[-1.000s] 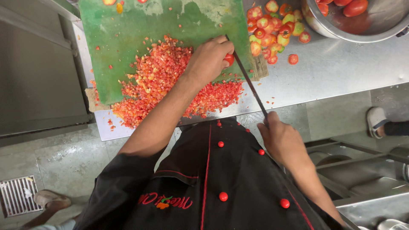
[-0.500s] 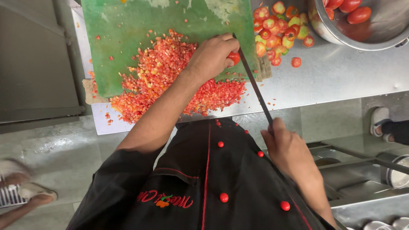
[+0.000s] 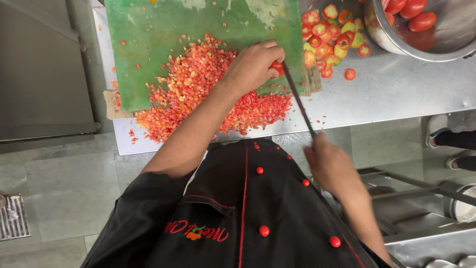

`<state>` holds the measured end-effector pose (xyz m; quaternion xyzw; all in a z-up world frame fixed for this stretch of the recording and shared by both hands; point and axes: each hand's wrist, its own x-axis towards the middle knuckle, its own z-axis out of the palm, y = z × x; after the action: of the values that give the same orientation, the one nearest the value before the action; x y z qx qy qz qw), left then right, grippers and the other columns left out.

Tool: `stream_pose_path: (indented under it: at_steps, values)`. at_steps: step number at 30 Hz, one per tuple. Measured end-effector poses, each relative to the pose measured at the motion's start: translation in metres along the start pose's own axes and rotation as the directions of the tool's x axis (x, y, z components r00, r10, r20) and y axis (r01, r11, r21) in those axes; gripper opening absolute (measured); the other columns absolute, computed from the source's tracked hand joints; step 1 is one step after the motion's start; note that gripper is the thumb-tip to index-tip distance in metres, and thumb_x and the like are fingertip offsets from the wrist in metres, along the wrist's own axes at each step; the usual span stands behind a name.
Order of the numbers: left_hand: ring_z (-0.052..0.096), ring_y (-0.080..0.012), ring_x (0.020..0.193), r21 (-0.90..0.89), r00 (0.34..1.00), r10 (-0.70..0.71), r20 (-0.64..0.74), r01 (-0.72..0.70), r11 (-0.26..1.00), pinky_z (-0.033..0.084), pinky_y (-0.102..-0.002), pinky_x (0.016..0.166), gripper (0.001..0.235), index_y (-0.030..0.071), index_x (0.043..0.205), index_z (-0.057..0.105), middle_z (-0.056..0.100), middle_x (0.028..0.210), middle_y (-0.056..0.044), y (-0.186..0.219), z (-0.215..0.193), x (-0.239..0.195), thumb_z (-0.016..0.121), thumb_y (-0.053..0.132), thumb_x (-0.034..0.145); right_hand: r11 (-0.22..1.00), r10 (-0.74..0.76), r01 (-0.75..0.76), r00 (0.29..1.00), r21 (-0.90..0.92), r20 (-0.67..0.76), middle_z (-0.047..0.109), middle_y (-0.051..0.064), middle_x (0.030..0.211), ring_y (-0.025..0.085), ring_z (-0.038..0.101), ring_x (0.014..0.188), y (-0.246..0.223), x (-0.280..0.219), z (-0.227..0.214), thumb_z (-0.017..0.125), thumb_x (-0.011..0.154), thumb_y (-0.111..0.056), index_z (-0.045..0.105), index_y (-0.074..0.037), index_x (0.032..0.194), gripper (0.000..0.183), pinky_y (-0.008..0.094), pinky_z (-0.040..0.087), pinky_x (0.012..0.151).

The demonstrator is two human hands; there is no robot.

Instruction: The person repeatedly picks up whole tomatoes from a metal bowl and dices them on a green cutting board using a knife. The diced tomatoes accumulate on the board throughout the clip.

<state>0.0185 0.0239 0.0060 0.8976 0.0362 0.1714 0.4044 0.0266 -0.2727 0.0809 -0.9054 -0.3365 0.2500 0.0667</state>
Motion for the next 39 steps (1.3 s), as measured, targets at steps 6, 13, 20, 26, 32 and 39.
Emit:
stream_pose_path:
  at_steps: [6, 13, 20, 26, 32, 39]
  values:
    - [0.066, -0.0357, 0.091, -0.001, 0.997, 0.076, -0.019, -0.076, 0.997, 0.051, -0.048, 0.074, 0.035, 0.003, 0.091, 0.058, 0.065, 0.094, -0.01, 0.0, -0.005, 0.0, 0.088, 0.01, 0.072, 1.0, 0.02, -0.019, 1.0, -0.012, 0.016, 0.068, 0.034, 0.082, 0.056, 0.064, 0.085, -0.01, 0.016, 0.002, 0.059, 0.1, -0.029, 0.048, 0.0, 0.105, 0.032, 0.064, 0.05, 0.074]
    - [0.068, -0.0323, 0.092, -0.062, 1.0, 0.009, 0.012, -0.008, 0.998, 0.054, -0.045, 0.077, 0.031, 0.004, 0.093, 0.06, 0.066, 0.097, -0.009, -0.006, -0.002, -0.002, 0.086, 0.009, 0.076, 0.999, -0.032, 0.032, 0.999, -0.005, -0.01, 0.068, 0.033, 0.081, 0.056, 0.064, 0.084, -0.008, 0.008, 0.003, 0.058, 0.098, -0.029, 0.048, -0.001, 0.108, 0.032, 0.065, 0.049, 0.072]
    - [0.067, -0.0343, 0.092, -0.05, 0.999, 0.046, -0.014, -0.046, 0.998, 0.053, -0.046, 0.077, 0.034, 0.003, 0.093, 0.06, 0.065, 0.097, -0.011, -0.001, -0.007, -0.002, 0.086, 0.012, 0.073, 0.998, 0.057, -0.057, 0.998, 0.036, 0.01, 0.071, 0.03, 0.086, 0.054, 0.066, 0.088, -0.014, -0.007, -0.015, 0.059, 0.097, -0.031, 0.05, -0.003, 0.102, 0.03, 0.063, 0.05, 0.075]
    - [0.067, -0.0333, 0.093, -0.053, 0.999, 0.028, 0.014, -0.028, 0.998, 0.053, -0.045, 0.078, 0.03, 0.005, 0.094, 0.061, 0.065, 0.099, -0.009, -0.006, -0.003, -0.006, 0.084, 0.012, 0.077, 0.997, 0.041, -0.037, 0.997, -0.064, 0.061, 0.07, 0.032, 0.084, 0.054, 0.065, 0.088, -0.008, 0.02, 0.006, 0.06, 0.099, -0.03, 0.05, -0.002, 0.109, 0.031, 0.063, 0.049, 0.076]
    - [0.061, -0.036, 0.108, -0.127, 0.995, 0.074, -0.069, -0.082, 0.988, 0.051, -0.047, 0.09, 0.035, 0.003, 0.102, 0.056, 0.061, 0.112, -0.012, 0.001, -0.003, -0.012, 0.079, 0.005, 0.076, 0.995, 0.014, -0.001, 0.992, 0.102, -0.128, 0.071, 0.03, 0.087, 0.053, 0.066, 0.086, 0.007, 0.005, 0.007, 0.061, 0.097, -0.031, 0.053, -0.002, 0.104, 0.03, 0.061, 0.051, 0.073]
    - [0.062, -0.033, 0.116, 0.008, 0.976, 0.204, 0.072, -0.205, 0.979, 0.05, -0.046, 0.102, 0.042, 0.011, 0.118, 0.064, 0.066, 0.127, -0.007, 0.002, -0.002, -0.016, 0.066, -0.005, 0.08, 0.985, 0.086, -0.081, 0.996, 0.149, -0.026, 0.071, 0.03, 0.083, 0.052, 0.067, 0.086, 0.013, -0.004, 0.016, 0.061, 0.097, -0.03, 0.051, -0.001, 0.108, 0.033, 0.059, 0.051, 0.072]
